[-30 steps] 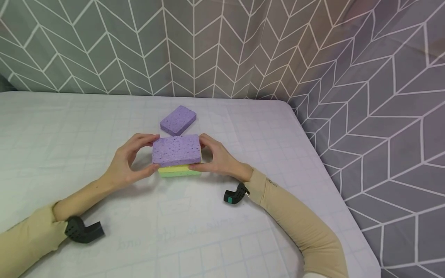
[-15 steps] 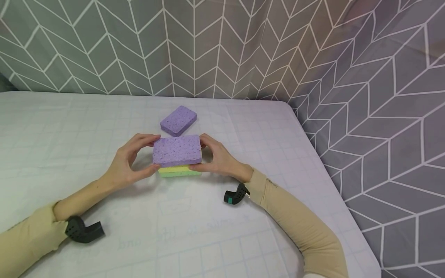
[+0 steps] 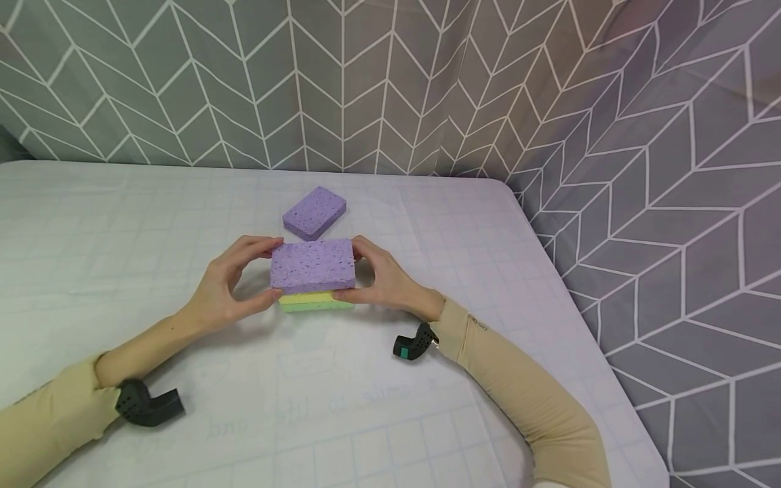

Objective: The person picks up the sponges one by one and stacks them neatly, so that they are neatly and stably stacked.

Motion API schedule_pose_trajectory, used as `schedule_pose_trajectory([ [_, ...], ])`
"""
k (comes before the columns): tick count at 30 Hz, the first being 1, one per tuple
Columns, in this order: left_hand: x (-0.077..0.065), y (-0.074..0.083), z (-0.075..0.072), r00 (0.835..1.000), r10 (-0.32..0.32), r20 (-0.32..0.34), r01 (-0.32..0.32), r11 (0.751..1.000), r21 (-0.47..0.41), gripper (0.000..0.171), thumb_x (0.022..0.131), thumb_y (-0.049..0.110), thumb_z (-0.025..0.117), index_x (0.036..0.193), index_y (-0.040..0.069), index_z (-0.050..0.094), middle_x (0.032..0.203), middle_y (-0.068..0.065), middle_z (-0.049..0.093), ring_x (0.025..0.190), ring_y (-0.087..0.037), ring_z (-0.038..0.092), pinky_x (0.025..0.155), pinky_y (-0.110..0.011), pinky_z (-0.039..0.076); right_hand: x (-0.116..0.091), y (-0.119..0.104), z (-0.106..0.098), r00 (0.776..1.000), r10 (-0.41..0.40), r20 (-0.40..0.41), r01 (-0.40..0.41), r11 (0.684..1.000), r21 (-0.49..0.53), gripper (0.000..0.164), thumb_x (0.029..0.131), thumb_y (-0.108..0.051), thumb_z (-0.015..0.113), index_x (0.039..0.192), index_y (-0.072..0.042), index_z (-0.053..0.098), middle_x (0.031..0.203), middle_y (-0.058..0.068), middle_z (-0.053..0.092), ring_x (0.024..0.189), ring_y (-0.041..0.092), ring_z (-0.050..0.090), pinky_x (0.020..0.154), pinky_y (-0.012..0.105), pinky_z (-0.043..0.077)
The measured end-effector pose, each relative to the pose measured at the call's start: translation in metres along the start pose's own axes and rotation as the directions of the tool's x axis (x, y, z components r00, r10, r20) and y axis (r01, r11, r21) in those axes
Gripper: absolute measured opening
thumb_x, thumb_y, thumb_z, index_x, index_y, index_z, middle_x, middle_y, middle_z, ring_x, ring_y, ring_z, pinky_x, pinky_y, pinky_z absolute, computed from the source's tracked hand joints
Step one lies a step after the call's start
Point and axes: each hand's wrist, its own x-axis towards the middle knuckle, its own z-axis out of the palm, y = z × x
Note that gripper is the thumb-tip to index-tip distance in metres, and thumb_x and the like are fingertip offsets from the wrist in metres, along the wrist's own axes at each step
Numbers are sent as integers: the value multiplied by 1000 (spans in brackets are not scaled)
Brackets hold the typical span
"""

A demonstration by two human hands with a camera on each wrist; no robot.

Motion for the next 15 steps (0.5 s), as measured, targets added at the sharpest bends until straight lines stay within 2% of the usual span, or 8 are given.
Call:
schedule_pose_trajectory([
  [6, 0, -1, 0, 1000, -7, 7, 7, 1000, 10, 71, 68, -6, 80, 134, -6, 56, 126, -12, 60, 113, -16, 55, 107, -21, 44, 0, 0, -1, 1000, 0, -2, 0, 1000, 0, 63, 73, -12, 84, 130, -7, 56, 123, 5, 60, 115, 17, 55, 107, 38, 46],
  [11, -1, -2, 0, 1000, -20, 16, 20, 1000, 19, 72, 69, -5, 80, 137, -1, 57, 126, -11, 60, 114, -15, 55, 107, -20, 44, 0, 0, -1, 1000, -15, -5, 15, 1000, 2, 63, 73, -12, 84, 129, -6, 56, 122, 7, 60, 114, 18, 56, 106, 40, 47],
  [15, -1, -2, -1, 999, -27, 20, 27, 999, 20, 72, 69, -5, 80, 137, -1, 56, 127, -11, 59, 114, -14, 55, 107, -20, 43, 0, 0, -1, 1000, -15, -5, 15, 1000, -7, 65, 72, -12, 85, 130, -6, 55, 124, 7, 60, 116, 19, 56, 106, 39, 46],
])
